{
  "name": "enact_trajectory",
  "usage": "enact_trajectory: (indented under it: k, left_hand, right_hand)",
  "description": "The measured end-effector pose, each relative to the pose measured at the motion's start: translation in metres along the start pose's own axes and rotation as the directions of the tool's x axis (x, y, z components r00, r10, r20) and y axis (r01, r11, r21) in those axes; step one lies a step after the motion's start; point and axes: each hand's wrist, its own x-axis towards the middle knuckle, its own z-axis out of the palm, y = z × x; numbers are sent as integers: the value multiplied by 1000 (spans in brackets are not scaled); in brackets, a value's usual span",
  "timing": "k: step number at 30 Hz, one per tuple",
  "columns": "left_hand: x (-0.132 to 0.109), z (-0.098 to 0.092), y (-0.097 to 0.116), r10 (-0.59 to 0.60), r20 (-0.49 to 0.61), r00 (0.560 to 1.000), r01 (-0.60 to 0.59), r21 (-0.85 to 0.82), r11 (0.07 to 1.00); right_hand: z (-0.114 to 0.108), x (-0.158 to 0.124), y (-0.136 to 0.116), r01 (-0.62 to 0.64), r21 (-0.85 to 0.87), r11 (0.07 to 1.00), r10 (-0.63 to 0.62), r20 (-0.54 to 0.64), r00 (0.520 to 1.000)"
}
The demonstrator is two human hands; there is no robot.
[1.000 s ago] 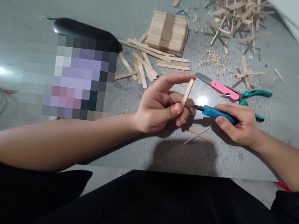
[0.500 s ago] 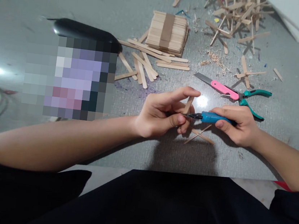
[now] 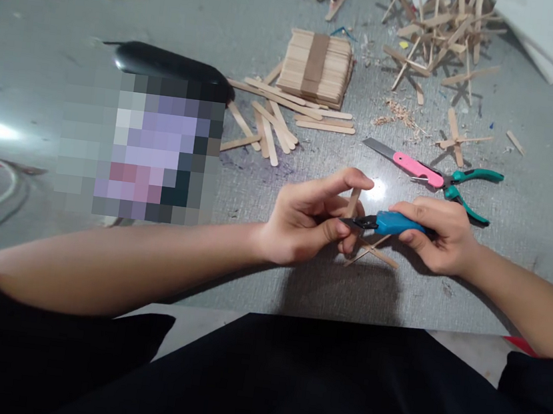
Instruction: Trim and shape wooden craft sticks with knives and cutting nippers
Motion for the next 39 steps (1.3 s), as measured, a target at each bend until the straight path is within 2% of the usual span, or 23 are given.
enact_trajectory:
  k: [6,12,16,20,24,28,34,39]
  left_hand:
    - [3,-3,-1,-1,1,1000,1,-15,1000]
    - [9,-4,0,165,31,986,-168,110,980]
    - [12,-3,2,256,17,967,-256,120,959]
    - [10,-2,5,246,39,968,-250,140,958]
    - [9,-3,8,260,-12,966,-252,198,947]
    - [9,-4,5,243,-5,970,-238,188,953]
    - [6,-6,1,132,17,991,-133,139,981]
    - [8,-6,2,167,17,986,-168,126,978]
  right_hand:
    - [-6,2,-2,-9,-21,1000,9,36,999]
    - [-8,5,-2,-16,17,1000,15,41,999]
    - [-8,4,0,-17,13,1000,16,53,998]
    - [-7,2,2,-23,11,1000,22,7,1000]
    - [-7,1,3,-34,61,998,36,-34,999]
    - [-6,1,2,-41,57,998,43,-29,999]
    - [-6,3,-1,-35,40,999,35,-7,999]
    - [-7,4,-2,-50,25,998,50,7,999]
